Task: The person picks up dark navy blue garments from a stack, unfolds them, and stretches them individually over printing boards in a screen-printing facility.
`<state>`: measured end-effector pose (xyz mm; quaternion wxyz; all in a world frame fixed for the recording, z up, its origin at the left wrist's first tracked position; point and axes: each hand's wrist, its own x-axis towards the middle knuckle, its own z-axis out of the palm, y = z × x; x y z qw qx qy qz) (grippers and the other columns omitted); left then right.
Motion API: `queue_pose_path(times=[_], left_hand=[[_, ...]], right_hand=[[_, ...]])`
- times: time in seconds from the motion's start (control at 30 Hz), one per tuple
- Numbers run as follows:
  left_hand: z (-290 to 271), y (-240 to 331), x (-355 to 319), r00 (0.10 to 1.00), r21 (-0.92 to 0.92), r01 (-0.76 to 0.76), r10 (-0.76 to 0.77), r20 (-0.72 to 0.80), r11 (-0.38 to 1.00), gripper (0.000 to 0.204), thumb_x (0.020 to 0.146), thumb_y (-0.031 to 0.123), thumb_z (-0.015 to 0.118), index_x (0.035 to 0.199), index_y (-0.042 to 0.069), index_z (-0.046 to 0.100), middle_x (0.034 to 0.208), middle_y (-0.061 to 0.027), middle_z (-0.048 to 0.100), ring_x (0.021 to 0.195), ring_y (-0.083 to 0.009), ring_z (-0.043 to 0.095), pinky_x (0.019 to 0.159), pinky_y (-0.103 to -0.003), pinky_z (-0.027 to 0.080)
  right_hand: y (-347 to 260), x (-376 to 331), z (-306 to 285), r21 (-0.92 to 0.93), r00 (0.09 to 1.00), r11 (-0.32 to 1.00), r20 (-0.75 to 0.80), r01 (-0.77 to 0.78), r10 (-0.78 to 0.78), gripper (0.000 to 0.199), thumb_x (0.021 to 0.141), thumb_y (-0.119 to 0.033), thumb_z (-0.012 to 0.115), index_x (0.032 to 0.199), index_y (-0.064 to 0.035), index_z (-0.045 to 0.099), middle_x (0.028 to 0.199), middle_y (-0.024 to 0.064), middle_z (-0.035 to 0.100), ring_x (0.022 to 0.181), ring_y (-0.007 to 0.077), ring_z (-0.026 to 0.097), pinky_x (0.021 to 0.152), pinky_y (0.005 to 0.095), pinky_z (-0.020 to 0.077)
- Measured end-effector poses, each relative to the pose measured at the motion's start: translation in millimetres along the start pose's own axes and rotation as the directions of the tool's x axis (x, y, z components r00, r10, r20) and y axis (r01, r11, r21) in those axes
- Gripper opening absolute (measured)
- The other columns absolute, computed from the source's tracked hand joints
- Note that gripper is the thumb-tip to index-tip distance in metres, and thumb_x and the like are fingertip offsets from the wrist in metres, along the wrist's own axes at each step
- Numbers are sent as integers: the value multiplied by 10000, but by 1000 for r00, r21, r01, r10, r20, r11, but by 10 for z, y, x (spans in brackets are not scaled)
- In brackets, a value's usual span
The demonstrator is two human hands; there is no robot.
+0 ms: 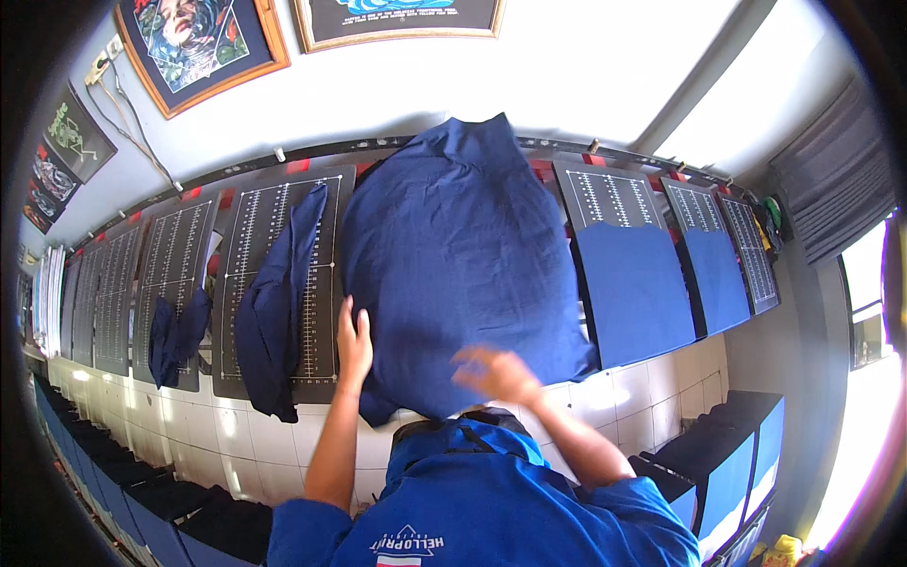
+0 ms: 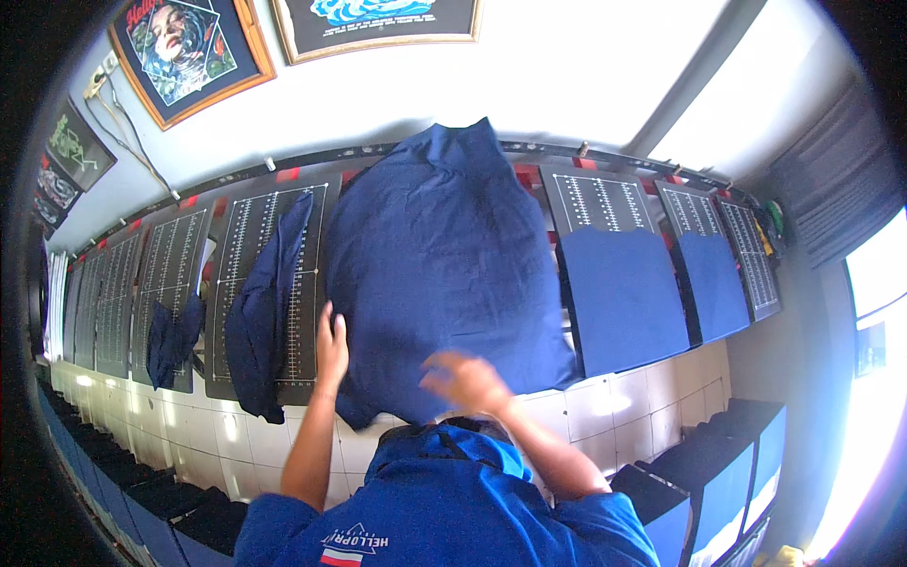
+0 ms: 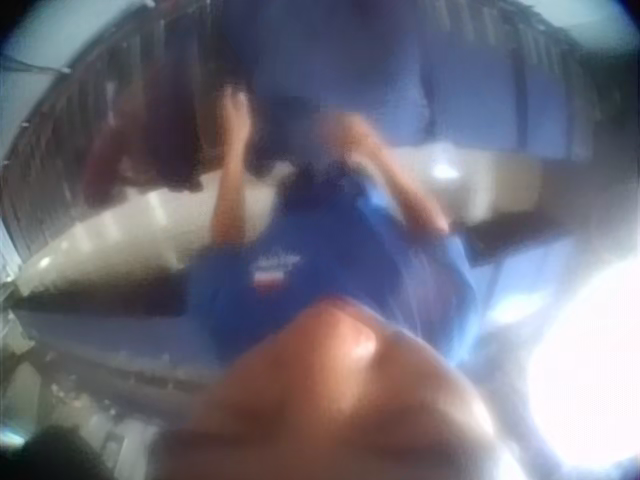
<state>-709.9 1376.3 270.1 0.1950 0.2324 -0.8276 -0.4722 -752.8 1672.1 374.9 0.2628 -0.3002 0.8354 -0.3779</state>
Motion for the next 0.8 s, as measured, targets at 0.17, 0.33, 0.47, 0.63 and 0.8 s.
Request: queue_pose_path(times=[0.17, 0.33, 0.47, 0.63, 0.8], left_hand=[[117, -547, -695, 919, -292, 383, -329, 218, 876, 714, 1018, 498, 363, 1502, -21, 281, 1509, -245, 368, 1404, -335, 367, 1159, -399, 280], [395, -1047, -800, 604, -508, 792, -564, 564, 340, 1091, 849, 862, 238, 1566, 44, 163, 1607, -186, 224, 1488, -318, 205, 1194, -476, 177], [416, -1260, -949, 510, -519, 849, -405, 759, 98, 900, 916, 725, 408, 1471, 18, 361, 1460, -173, 454, 1339, -314, 445, 1108, -482, 348], [196, -1160, -1282, 649, -583, 758, -424, 631, 293, 475, 978, 375, 602, 1277, 8, 559, 1204, -116, 652, 1099, -243, 618, 973, -408, 479], [-4, -1304, -1515, 575, -562, 809, -433, 695, 173, 487, 981, 413, 571, 1308, 52, 553, 1245, -137, 637, 1252, -248, 523, 1131, -437, 306]], right_hand=[[2009, 145, -762, -222, 642, 861, -752, -457, 147, 706, 910, -437, 654, 1429, -16, 425, 1438, 221, 471, 1322, 412, 446, 1081, 443, 386], [2352, -320, -684, 709, 672, 428, 87, -560, 735, 912, 931, -707, 436, 1491, 8, 357, 1473, 197, 454, 1362, 317, 430, 1104, 463, 356], [2479, -741, -416, 581, 744, 682, -184, -445, 643, 725, 955, -530, 585, 1307, 103, 552, 1173, 179, 655, 1055, 216, 623, 927, 333, 487], [2814, -1840, -111, 482, 663, 725, -332, -492, 670, 364, 974, -345, 603, 807, -23, 633, 741, -26, 508, 734, 81, 453, 651, 288, 393], [3108, -2268, 117, 582, 663, 467, 175, -666, 728, 361, 934, -346, 664, 1089, -20, 665, 967, 18, 669, 933, 154, 592, 849, 268, 443]])
